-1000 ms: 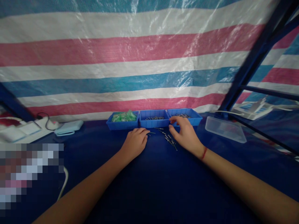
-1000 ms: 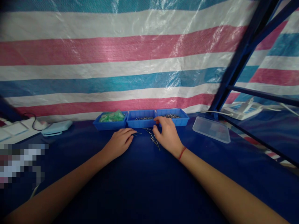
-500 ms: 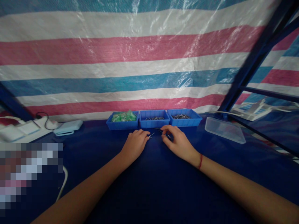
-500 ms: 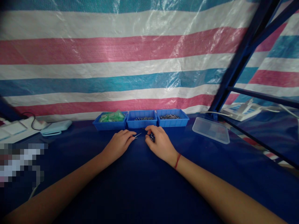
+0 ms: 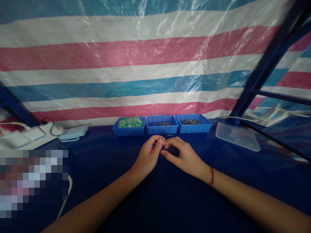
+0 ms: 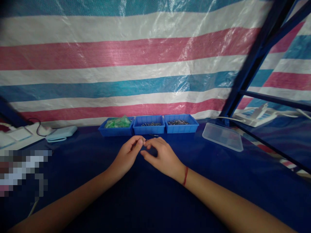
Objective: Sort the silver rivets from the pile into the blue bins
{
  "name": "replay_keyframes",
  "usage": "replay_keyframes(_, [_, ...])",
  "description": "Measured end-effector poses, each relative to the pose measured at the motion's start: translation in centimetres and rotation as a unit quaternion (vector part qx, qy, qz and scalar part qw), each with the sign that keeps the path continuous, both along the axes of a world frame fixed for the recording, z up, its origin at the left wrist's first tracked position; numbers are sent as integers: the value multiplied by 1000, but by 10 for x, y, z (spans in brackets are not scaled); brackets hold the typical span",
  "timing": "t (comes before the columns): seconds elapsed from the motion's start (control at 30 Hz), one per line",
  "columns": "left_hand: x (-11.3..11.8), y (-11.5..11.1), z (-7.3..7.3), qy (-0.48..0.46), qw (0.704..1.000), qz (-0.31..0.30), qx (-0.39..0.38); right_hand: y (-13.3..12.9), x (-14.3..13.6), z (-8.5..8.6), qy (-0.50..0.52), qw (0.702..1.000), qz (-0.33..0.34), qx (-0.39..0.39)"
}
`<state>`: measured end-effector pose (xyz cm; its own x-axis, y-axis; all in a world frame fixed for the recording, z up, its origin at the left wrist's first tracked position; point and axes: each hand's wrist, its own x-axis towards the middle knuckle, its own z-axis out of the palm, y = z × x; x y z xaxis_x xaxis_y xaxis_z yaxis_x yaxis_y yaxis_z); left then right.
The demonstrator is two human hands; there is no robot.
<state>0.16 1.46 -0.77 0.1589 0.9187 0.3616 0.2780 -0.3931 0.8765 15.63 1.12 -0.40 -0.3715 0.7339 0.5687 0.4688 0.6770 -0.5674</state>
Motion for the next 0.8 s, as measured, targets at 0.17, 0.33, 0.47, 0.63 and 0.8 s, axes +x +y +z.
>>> replay_keyframes(0.17, [0, -2, -2, -24, 1000, -12, -4, 0, -1, -2, 37, 997, -12, -65])
replay_keyframes(0.33, [1, -5, -1, 1, 1000, 0, 16, 3, -2, -1, 60, 991, 11, -115])
replay_keyframes(0.47, [1, -7, -1, 8, 1000, 2, 20, 1, -2, 2, 52, 991, 14, -121])
replay_keyframes(0.63, [0, -7, -1, 13, 999, 3, 44, 0, -2, 4, 46, 993, 23, -110])
replay_keyframes(0.8, [-2, -5, -2, -1, 996, 13, 83, 0, -2, 2, 31, 994, 37, -100])
